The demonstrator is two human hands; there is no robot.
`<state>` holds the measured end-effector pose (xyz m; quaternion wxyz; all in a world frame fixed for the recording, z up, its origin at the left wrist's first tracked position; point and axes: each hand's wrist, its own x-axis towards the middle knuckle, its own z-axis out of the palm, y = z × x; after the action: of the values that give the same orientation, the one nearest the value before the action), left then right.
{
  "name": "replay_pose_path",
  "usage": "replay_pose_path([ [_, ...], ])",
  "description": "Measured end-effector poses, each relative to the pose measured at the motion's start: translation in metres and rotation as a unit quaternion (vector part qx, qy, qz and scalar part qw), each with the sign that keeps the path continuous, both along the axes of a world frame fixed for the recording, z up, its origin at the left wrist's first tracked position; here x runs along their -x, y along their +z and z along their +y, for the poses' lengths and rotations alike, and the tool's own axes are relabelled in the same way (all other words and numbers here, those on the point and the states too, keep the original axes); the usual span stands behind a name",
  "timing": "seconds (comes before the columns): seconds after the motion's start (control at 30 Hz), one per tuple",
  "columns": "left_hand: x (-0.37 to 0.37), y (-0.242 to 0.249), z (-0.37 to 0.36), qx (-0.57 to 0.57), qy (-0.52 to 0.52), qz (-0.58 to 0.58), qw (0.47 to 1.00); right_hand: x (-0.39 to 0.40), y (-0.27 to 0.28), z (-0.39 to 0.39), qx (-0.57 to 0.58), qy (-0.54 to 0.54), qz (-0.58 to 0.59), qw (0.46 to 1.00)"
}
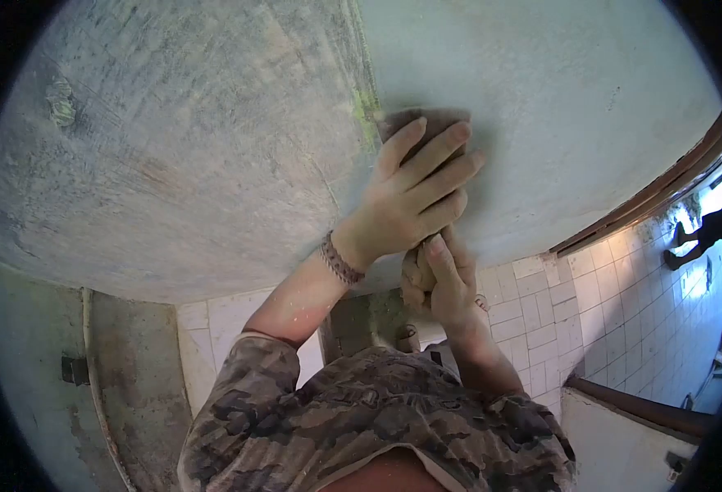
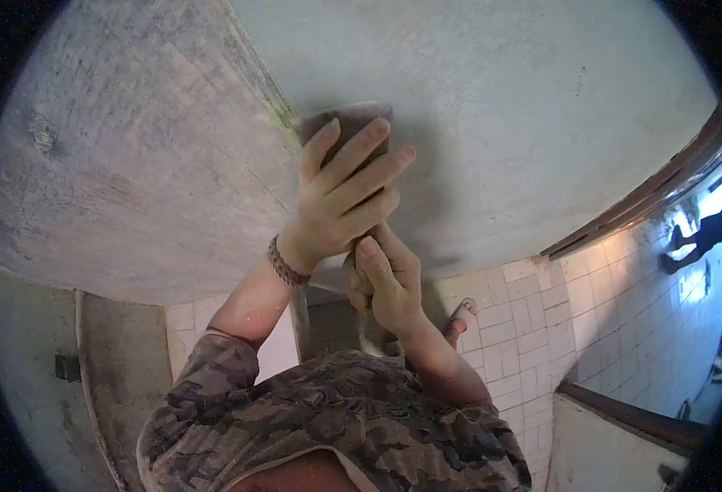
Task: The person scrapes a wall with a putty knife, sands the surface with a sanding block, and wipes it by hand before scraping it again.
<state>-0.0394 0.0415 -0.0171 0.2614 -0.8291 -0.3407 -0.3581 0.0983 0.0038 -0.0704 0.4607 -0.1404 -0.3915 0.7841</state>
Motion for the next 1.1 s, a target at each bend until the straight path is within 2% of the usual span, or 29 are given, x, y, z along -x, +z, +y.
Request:
replay_pose_path([
  [0.07, 0.0, 0.0, 0.004, 0.006, 0.001, 0.017, 1.0, -0.001, -0.001, -0.002, 0.008, 0.003, 0.013, 1.0],
  [0.13, -0.006, -0.04, -0.008, 0.02, 0.014, 0.0, 1.0, -0.006, -0.033, -0.013, 0.015, 0.008, -0.003, 1.0],
  [0.17, -0.007, -0.054, -0.011, 0.043, 0.026, -0.018, 0.999, -0.006, -0.026, -0.01, 0.011, 0.004, 0.001, 1.0],
  [0.27, -0.008, -0.002, 0.004, 0.026, -0.026, 0.004, 0.999, -0.009, 0.003, -0.018, 0.076, 0.001, -0.003, 0.997],
  [0.37, -0.012, 0.007, 0.004, 0.031, -0.032, -0.002, 0.999, -0.009, 0.01, -0.011, 0.066, -0.009, 0.025, 0.997],
  [0.47, -0.011, -0.039, -0.004, 0.042, 0.008, -0.007, 0.999, -0.012, 0.0, -0.014, 0.072, 0.0, 0.021, 0.997],
  [0.57, -0.014, 0.012, 0.007, -0.003, -0.033, -0.016, 0.999, -0.018, 0.026, -0.013, 0.086, 0.016, -0.023, 0.996],
  [0.67, -0.019, 0.018, 0.004, 0.005, -0.001, -0.017, 1.0, -0.019, 0.029, -0.013, 0.044, -0.011, -0.005, 0.999],
  [0.73, -0.019, -0.022, -0.004, 0.018, 0.011, -0.017, 1.0, -0.025, 0.006, -0.017, 0.074, 0.017, -0.048, 0.996],
  [0.77, -0.019, -0.036, -0.003, 0.034, 0.025, -0.017, 0.999, -0.024, 0.012, -0.012, 0.066, 0.014, -0.047, 0.997],
  [0.9, -0.026, 0.012, 0.004, 0.013, -0.019, -0.041, 0.999, -0.027, 0.028, -0.014, 0.077, -0.003, -0.023, 0.997],
  [1.03, -0.025, -0.005, 0.006, 0.016, -0.013, -0.017, 1.0, -0.026, 0.008, -0.009, 0.069, 0.001, -0.008, 0.998],
  [1.1, -0.024, -0.008, 0.01, 0.013, -0.017, -0.009, 1.0, -0.027, 0.022, -0.002, 0.062, -0.001, -0.005, 0.998],
])
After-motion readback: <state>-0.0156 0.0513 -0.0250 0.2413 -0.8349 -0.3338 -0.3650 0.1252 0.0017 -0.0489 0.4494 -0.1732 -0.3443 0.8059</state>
